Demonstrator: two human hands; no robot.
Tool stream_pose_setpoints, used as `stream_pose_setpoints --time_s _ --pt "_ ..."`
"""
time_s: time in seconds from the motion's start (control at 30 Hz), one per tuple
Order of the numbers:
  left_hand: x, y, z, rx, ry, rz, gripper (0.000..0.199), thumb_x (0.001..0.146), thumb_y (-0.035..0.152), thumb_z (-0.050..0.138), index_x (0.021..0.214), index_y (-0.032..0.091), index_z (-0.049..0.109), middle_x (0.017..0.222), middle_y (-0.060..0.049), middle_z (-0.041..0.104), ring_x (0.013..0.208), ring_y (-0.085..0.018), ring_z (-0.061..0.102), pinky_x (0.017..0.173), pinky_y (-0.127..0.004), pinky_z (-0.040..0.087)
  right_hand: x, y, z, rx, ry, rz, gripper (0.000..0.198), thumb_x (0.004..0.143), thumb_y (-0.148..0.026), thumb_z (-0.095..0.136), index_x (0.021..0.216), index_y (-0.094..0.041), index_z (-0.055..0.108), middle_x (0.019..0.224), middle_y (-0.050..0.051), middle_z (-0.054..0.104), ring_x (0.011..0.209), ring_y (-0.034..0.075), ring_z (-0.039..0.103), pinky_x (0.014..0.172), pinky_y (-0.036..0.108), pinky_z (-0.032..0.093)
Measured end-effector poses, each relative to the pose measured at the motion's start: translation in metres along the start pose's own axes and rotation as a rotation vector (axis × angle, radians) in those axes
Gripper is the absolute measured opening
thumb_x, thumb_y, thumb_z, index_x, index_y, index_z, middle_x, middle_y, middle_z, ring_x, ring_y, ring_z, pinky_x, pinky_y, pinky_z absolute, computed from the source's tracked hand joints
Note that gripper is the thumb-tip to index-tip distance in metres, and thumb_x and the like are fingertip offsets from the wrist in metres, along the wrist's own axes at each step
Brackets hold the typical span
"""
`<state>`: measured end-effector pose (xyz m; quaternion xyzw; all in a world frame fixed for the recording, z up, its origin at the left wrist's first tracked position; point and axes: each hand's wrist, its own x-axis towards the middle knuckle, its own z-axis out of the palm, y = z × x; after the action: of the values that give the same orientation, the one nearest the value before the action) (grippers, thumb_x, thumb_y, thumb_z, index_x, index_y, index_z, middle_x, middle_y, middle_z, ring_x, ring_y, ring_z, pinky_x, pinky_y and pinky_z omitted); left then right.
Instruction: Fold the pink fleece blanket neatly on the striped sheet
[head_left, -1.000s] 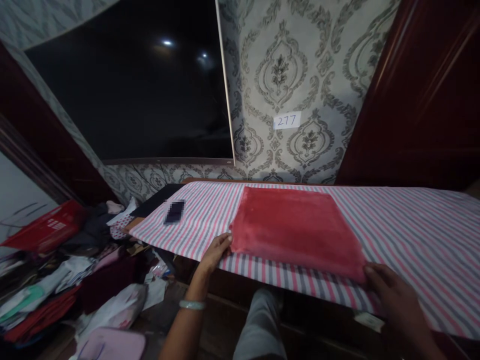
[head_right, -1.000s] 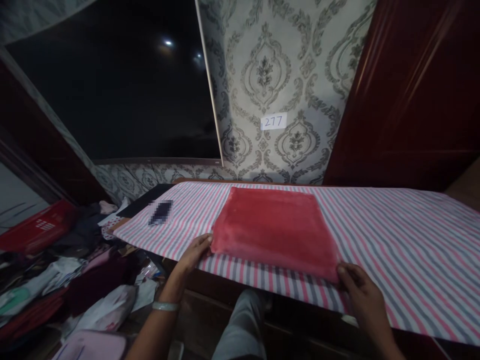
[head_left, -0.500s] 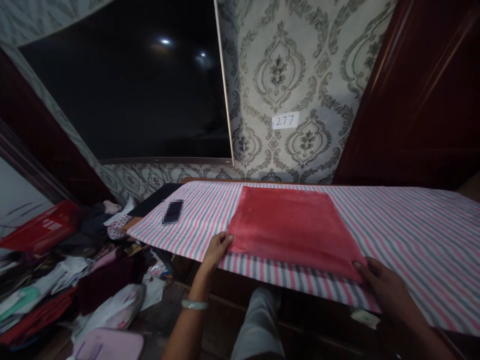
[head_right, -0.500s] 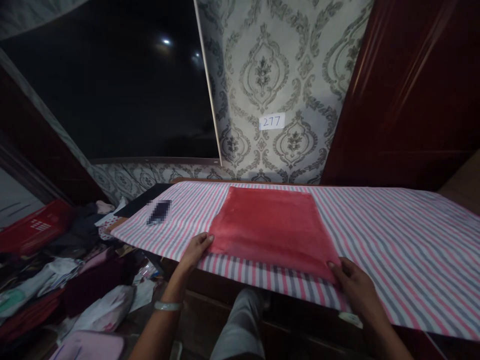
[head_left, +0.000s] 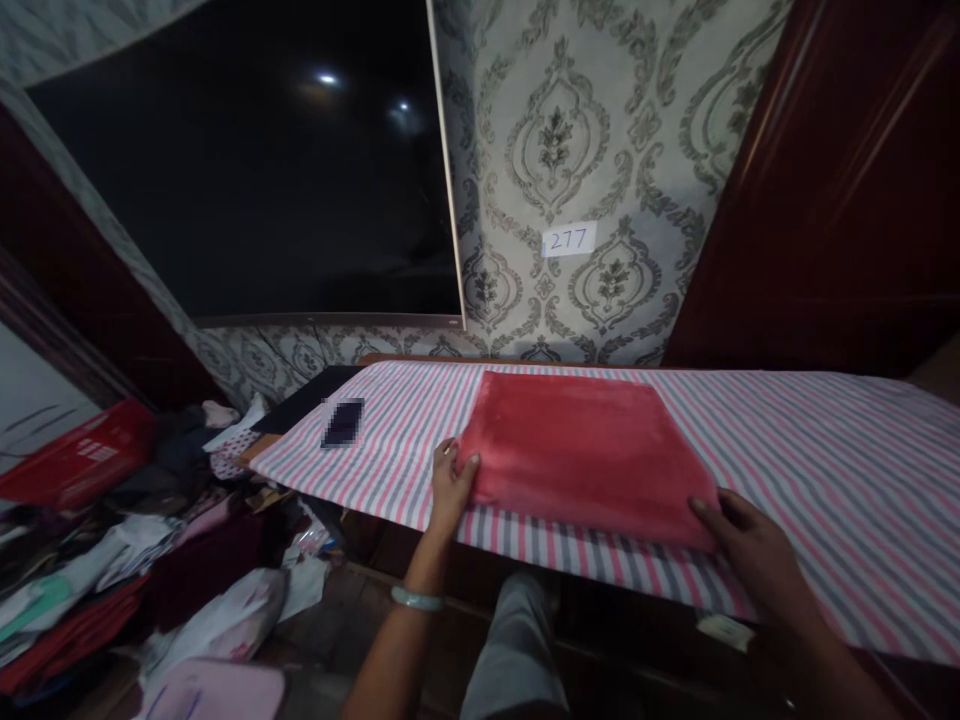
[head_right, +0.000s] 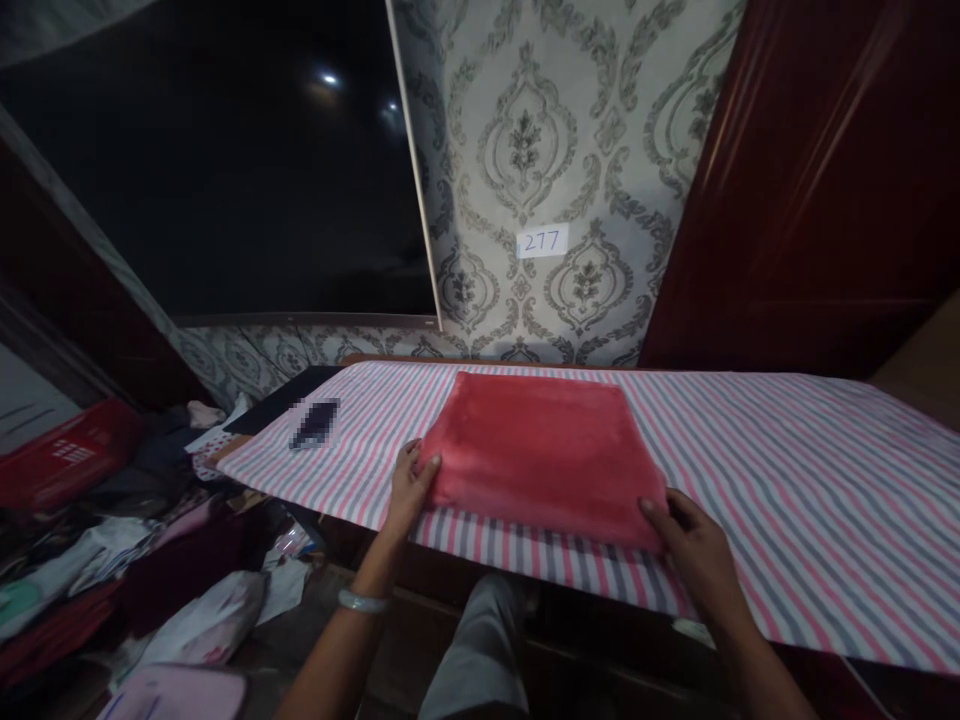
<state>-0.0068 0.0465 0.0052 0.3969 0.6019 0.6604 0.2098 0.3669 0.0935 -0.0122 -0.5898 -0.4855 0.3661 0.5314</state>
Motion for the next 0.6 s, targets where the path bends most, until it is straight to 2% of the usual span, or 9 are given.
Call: stream_pose_setpoints --time_s 0.1,0.23,0.3,0.5,0.6 --pt "-0.001 0.001 -0.003 -0.055 -0.086 -0.037 0.041 0.066 0.047 0.081 0.095 0.019 0.071 0.107 -0.01 0.068 0.111 -0.029 0.06 0.087 -0.034 0.049 -0.005 -0.006 0.002 0.093 -0.056 0.023 0.047 0.062 -0.055 0.075 0.092 -0.02 0.071 0.086 0.004 0.073 0.078 0.024 0.065 0.071 0.033 0.053" --pt "0.002 0.005 -0.005 -0.101 -0.184 -0.141 0.052 0.065 0.055 0.08 0.098 0.016 0.071 0.095 -0.009 0.072 0.096 -0.026 0.065 0.08 -0.033 0.051 -0.008 -0.013 0.007 0.205 -0.221 0.021 0.046 0.065 -0.056 0.075 0.093 -0.02 0.07 0.086 0.004 0.073 0.076 0.023 0.065 0.071 0.034 0.053" --pt "0.004 0.006 -0.005 -0.101 -0.231 -0.193 0.056 0.065 0.057 0.079 0.099 0.014 0.071 0.093 -0.008 0.073 0.092 -0.025 0.067 0.079 -0.033 0.052 -0.005 -0.014 0.009 0.234 -0.25 0.007 0.044 0.067 -0.055 0.074 0.093 -0.02 0.069 0.085 0.004 0.072 0.076 0.022 0.064 0.073 0.034 0.052" --pt "0.006 0.006 -0.008 -0.119 -0.155 -0.293 0.058 0.053 0.057 0.083 0.09 0.014 0.07 0.075 -0.004 0.071 0.078 -0.024 0.067 0.071 -0.033 0.052 0.007 0.006 0.008 0.031 -0.072 -0.079 0.044 0.068 -0.062 0.068 0.069 -0.019 0.06 0.064 0.0 0.061 0.066 0.019 0.056 0.066 0.032 0.047" --pt "0.012 0.006 -0.017 0.01 -0.194 -0.305 0.059 0.055 0.061 0.078 0.09 0.015 0.068 0.075 -0.005 0.069 0.079 -0.027 0.068 0.068 -0.036 0.054 0.009 0.015 0.005 -0.022 -0.034 -0.132 0.046 0.073 -0.062 0.061 0.081 -0.017 0.064 0.074 0.004 0.066 0.071 0.022 0.06 0.07 0.035 0.049"
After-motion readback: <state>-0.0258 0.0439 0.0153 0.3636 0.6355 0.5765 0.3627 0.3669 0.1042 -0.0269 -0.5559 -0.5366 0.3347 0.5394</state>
